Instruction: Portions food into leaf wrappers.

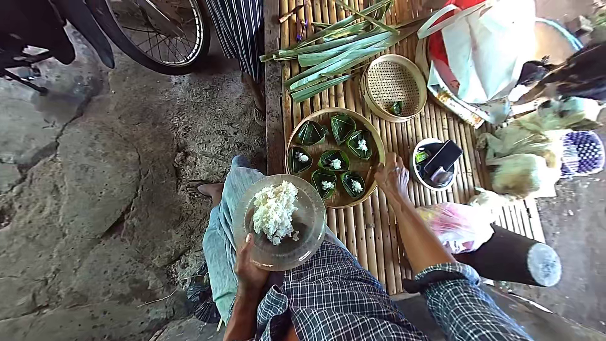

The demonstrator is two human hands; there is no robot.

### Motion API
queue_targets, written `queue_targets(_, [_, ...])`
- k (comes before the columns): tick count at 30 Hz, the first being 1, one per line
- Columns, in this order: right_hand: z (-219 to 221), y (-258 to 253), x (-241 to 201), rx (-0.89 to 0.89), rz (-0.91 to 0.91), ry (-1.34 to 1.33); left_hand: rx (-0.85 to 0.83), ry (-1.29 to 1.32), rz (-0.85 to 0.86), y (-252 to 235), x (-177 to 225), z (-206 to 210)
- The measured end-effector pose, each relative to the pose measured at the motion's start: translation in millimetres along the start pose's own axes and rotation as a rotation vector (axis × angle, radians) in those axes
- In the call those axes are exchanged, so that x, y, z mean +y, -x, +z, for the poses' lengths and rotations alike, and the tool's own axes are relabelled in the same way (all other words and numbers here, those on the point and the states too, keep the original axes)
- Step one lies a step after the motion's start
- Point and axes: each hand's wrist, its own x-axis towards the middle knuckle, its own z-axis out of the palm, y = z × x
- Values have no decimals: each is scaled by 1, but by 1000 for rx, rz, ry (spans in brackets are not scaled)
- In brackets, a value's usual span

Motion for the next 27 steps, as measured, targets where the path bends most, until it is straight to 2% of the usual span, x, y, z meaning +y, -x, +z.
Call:
queue_targets(7, [9, 22, -2, -287, 324, -103, -6, -2, -27, 5, 4, 3])
queue_targets(10, [-3, 22, -6, -358, 344, -154, -14, 11, -42, 9, 8, 7])
queue_targets(16, [-7, 38, 23, -351, 356, -86, -63, 28, -34, 15, 19, 6])
queue_targets(22, [0, 77, 58, -330, 416, -24, -178, 25, -3, 13, 17, -6])
queue_targets(25, [2, 97, 67, -343, 484, -20, -102, 54, -13, 18, 18, -7])
queue_targets(27, [1, 105, 71, -335, 521, -25, -130, 70, -35, 18, 19, -10])
